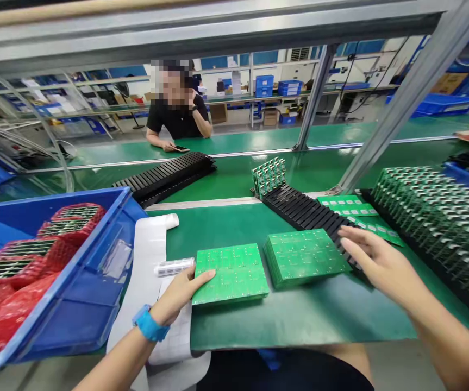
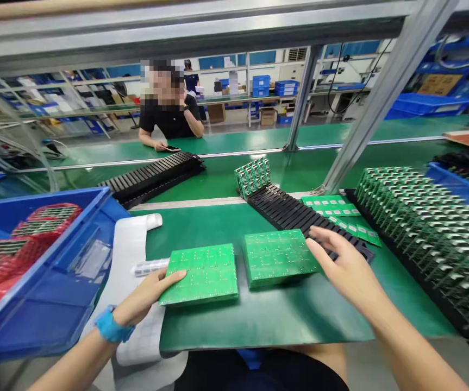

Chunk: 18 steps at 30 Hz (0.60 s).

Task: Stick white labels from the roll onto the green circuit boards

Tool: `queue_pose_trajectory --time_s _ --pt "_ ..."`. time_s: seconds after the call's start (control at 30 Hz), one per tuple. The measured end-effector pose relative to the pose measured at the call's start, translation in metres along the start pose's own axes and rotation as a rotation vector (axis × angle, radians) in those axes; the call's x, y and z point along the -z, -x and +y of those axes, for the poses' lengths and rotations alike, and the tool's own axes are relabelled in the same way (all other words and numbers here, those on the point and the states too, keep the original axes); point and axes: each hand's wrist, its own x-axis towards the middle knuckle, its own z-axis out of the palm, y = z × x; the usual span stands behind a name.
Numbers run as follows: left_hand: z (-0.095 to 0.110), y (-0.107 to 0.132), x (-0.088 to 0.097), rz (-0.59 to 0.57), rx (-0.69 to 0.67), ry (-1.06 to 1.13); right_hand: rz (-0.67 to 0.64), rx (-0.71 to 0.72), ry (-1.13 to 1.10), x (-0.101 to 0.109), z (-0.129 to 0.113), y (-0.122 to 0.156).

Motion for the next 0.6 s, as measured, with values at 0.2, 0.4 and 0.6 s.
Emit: queue_pose_trajectory --time_s 0.2,0.4,0.6 --pt "0.012 -0.017 -0.017 -0.022 0.007 -0.019 -0.349 -0.184 -0.037 -0.005 0.026 -0.039" --pt "0.009 -0.017 -0.017 -0.01 -0.027 -0.023 -0.498 -0.161 -0.182 -0.008 0.019 -0.02" --pt "0.019 -0.01 -0.013 -0.06 -0.025 -0.087 -0.59 -0.318 -0.466 -0.014 0.011 -0.032"
